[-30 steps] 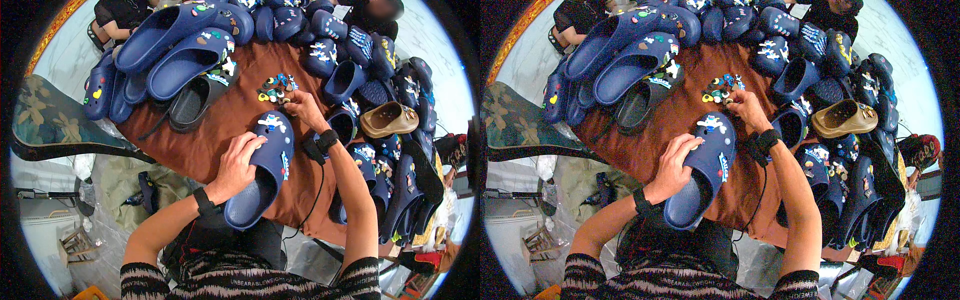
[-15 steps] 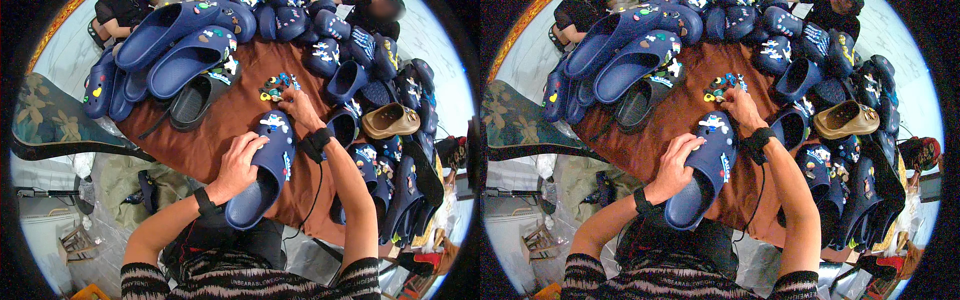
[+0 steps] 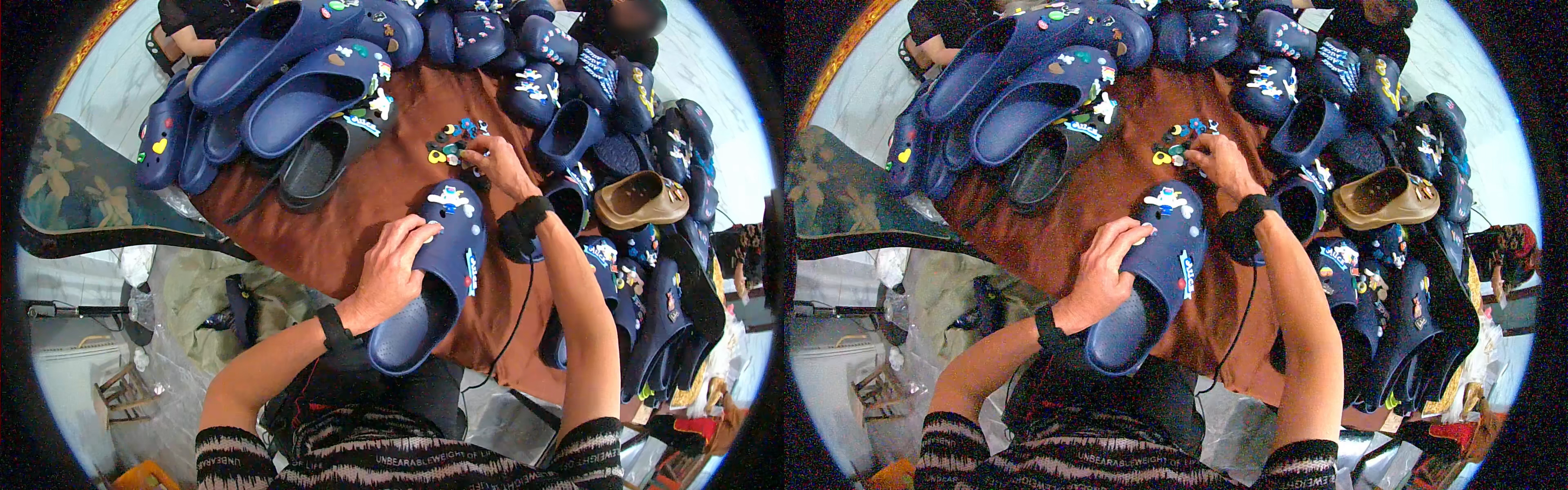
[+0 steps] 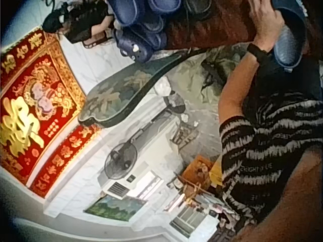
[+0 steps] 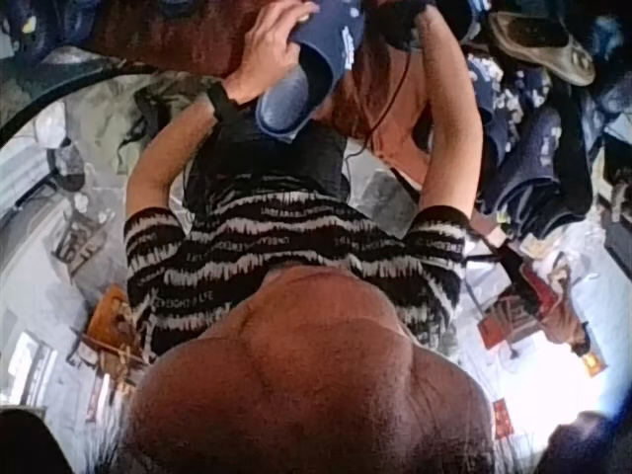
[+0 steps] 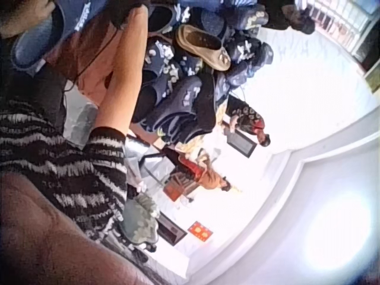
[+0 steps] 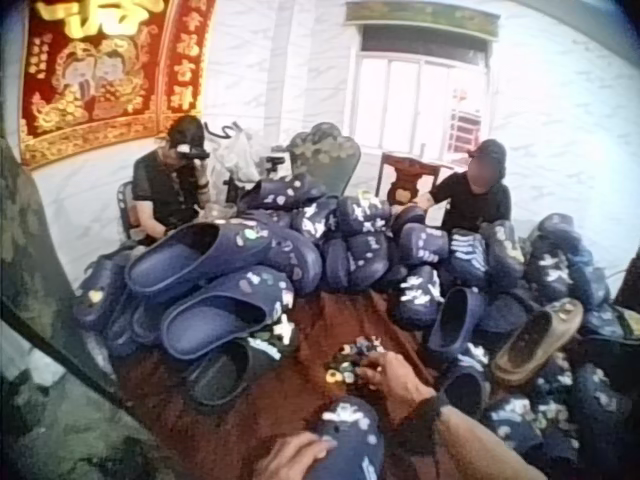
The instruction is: Manually attaching decorative charms and jigsaw pieces to the upper of foam clogs.
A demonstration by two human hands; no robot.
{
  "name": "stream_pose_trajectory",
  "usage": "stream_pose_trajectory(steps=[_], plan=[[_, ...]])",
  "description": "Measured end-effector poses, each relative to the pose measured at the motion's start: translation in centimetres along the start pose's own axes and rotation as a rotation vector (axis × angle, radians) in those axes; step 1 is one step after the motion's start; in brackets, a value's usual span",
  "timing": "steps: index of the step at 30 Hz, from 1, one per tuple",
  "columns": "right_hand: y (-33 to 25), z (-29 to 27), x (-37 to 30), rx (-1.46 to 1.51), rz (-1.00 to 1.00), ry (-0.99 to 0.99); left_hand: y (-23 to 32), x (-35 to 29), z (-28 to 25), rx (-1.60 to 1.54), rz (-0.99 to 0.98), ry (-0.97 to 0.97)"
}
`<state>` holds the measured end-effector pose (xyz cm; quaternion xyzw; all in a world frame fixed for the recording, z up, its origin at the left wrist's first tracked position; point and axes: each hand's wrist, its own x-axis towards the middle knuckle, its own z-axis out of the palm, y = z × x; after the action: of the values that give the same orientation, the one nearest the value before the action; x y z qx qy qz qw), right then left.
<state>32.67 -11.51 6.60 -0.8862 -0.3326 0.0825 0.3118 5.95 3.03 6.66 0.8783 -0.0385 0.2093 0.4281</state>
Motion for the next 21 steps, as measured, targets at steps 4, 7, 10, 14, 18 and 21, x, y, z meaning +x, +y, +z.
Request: stream_pose_trajectory(steps=[4,7,10,14,18,21], plan=[[0.5,0.3,2.4,-0.288,-0.151,0.136,-0.2,-0.2,0.0,-0.002,-0.001,-0.007],[2.6,0.6,4.3,-0.426,-0.132,0.119,0.1,0.1,0.2,-0.031,-0.005,-0.022],[1.6,1.2,5.0,-0.474,-0.123,0.059,-0.3,-0.2,0.1,-0.009,-0.006,-0.017],[1.9,1.2,4.7,-0.443,-0.095,0.100,0.0,0.0,-0.1,-0.009,-0.002,-0.025],[1.2,0.5,2.9,-0.340,-0.221,0.251,0.0,0.0,0.1,-0.032,-0.008,-0.024],[-0.6,-1.1,1.0,0.239,-0.040,0.029,0.2,0.1,0.1,-0.024,0.006,-0.012]])
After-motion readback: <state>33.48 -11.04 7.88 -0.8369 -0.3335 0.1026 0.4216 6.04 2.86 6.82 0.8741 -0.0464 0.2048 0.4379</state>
